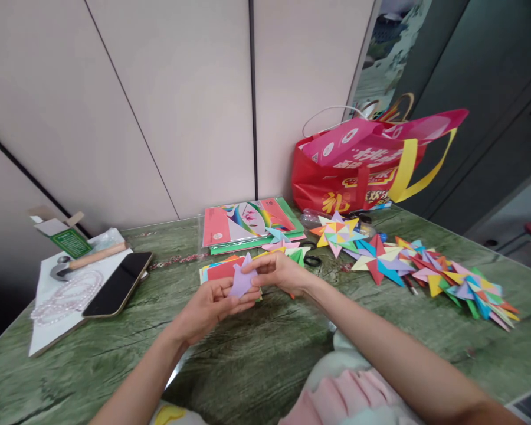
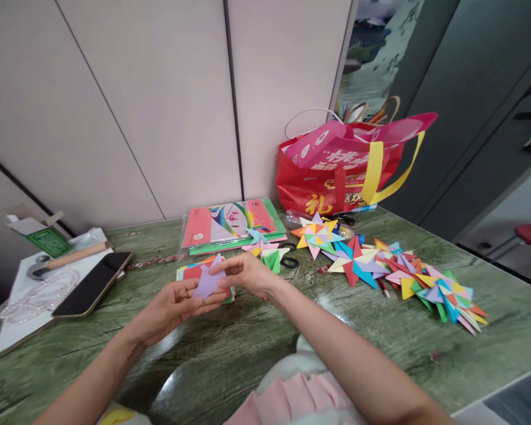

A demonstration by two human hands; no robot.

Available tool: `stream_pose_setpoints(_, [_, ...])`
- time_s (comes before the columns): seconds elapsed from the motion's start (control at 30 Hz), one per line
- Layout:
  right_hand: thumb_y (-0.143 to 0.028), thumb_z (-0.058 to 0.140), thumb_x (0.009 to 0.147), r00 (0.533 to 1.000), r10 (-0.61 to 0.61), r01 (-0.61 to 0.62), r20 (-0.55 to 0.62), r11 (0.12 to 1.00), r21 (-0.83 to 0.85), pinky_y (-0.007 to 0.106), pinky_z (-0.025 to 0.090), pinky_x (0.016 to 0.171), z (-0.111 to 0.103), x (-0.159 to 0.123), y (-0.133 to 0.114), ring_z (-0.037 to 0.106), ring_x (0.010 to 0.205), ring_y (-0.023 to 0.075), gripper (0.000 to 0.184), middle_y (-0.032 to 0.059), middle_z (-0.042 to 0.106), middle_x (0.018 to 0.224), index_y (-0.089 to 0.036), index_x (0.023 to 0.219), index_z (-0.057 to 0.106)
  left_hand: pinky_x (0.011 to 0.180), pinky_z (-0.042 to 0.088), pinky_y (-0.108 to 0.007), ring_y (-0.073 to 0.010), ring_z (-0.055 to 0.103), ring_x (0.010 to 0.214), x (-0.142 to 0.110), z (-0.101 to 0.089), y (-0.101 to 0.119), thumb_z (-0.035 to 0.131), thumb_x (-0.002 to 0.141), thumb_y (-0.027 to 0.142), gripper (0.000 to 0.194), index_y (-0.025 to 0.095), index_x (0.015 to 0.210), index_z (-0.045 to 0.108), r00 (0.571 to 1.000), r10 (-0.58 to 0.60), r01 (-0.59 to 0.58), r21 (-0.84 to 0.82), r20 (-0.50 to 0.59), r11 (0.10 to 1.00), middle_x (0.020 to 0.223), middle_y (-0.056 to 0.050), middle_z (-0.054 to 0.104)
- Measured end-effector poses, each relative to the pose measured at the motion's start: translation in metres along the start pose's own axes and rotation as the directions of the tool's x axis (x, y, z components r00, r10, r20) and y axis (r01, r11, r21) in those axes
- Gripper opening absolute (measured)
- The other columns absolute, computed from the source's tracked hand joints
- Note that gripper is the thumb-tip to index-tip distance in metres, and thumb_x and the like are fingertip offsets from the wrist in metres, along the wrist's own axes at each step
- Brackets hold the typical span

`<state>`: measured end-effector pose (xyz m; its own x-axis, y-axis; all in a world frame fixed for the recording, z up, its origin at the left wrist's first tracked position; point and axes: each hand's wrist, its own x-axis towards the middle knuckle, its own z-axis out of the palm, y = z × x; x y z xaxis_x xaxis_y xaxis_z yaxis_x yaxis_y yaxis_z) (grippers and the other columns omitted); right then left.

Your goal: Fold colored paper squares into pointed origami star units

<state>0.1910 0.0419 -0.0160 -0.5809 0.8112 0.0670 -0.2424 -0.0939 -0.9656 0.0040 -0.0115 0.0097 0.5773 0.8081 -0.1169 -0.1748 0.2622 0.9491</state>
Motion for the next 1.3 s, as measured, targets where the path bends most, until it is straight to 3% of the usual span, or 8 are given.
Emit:
stream_pose_setpoints(0.33, [-0.013, 0.073, 0.058, 0.980, 0.127, -0.157, 0.151, 0.965, 0.212, 0.018, 0.046, 0.068, -0.010, 0.000, 0.001, 0.061, 0.073, 0.0085, 0.030, 0.0010, 0.066, 0.080, -0.016, 0.088, 0.068, 0.100, 0.031, -0.046, -0.0319, 0.048, 0.113, -0.004, 0.000, 0.006, 0.064, 0.073, 0.018, 0.040, 0.006, 0.111, 0.057, 0.995, -0.005, 0.011, -0.059, 0.097, 0.998, 0.118, -0.020, 0.056])
stream_pose_setpoints(0.57, [-0.010, 0.072, 0.058, 0.981, 0.126, -0.159, 0.149, 0.959, 0.233, 0.021, 0.049, 0.072, -0.009, -0.001, -0.001, 0.062, 0.076, 0.0106, 0.030, 0.0019, 0.067, 0.083, -0.015, 0.088, 0.068, 0.100, 0.032, -0.046, -0.0318, 0.048, 0.113, -0.005, -0.001, 0.007, 0.064, 0.072, 0.018, 0.041, 0.007, 0.111, 0.057, 0.996, -0.021, 0.026, -0.058, 0.091, 0.998, 0.118, -0.020, 0.056])
stream_pose_setpoints(0.73, [-0.009, 0.072, 0.059, 0.984, 0.094, -0.128, 0.152, 0.963, 0.237, 0.020, 0.047, 0.070, -0.010, 0.001, 0.000, 0.062, 0.078, 0.0103, 0.040, 0.0038, 0.066, 0.091, -0.016, 0.098, 0.063, 0.098, 0.033, -0.046, -0.0316, 0.051, 0.110, -0.003, -0.004, 0.004, 0.061, 0.073, 0.013, 0.039, 0.008, 0.111, 0.056, 0.999, -0.007, 0.011, -0.071, 0.050, 0.997, 0.119, -0.020, 0.055])
stream_pose_setpoints(0.83, [-0.012, 0.072, 0.059, 0.993, 0.073, -0.092, 0.094, 0.974, 0.209, 0.023, 0.047, 0.073, -0.008, 0.002, 0.001, 0.061, 0.080, 0.0110, 0.041, 0.0047, 0.065, 0.094, -0.016, 0.099, 0.062, 0.094, 0.037, -0.046, -0.0313, 0.056, 0.103, 0.001, -0.006, 0.002, 0.063, 0.072, 0.016, 0.039, 0.010, 0.110, 0.057, 1.000, 0.000, 0.000, 0.005, -0.018, 1.000, 0.115, -0.018, 0.059])
stream_pose_setpoints(0.93, [-0.022, 0.071, 0.063, 0.998, 0.065, -0.064, -0.002, 0.984, 0.167, 0.028, 0.047, 0.075, -0.004, 0.003, 0.003, 0.060, 0.077, 0.0116, 0.031, 0.0039, 0.065, 0.088, -0.016, 0.093, 0.064, 0.089, 0.042, -0.044, -0.0283, 0.062, 0.093, 0.003, -0.006, 0.001, 0.065, 0.070, 0.019, 0.040, 0.012, 0.109, 0.058, 0.994, 0.027, -0.014, 0.116, -0.108, 0.993, 0.109, -0.015, 0.063])
stream_pose_setpoints(1.1, [-0.035, 0.070, 0.063, 0.989, 0.035, -0.023, -0.141, 0.996, 0.083, 0.030, 0.048, 0.074, 0.001, 0.005, 0.006, 0.059, 0.079, 0.0136, 0.029, 0.0042, 0.065, 0.085, -0.015, 0.084, 0.067, 0.081, 0.047, -0.038, -0.0249, 0.065, 0.085, 0.005, -0.005, -0.001, 0.065, 0.066, 0.013, 0.040, 0.017, 0.106, 0.061, 0.977, 0.079, -0.036, 0.212, -0.196, 0.977, 0.108, -0.010, 0.063])
stream_pose_setpoints(1.3, [-0.044, 0.067, 0.061, 0.953, -0.029, 0.003, -0.301, 0.996, -0.086, 0.029, 0.048, 0.067, 0.008, 0.005, 0.008, 0.058, 0.067, 0.0134, 0.031, 0.0031, 0.065, 0.070, -0.014, 0.069, 0.068, 0.082, 0.045, -0.037, -0.0239, 0.064, 0.088, 0.004, -0.003, -0.002, 0.066, 0.065, 0.012, 0.051, 0.022, 0.114, 0.057, 0.989, 0.053, -0.016, 0.255, -0.140, 0.967, 0.111, -0.009, 0.062])
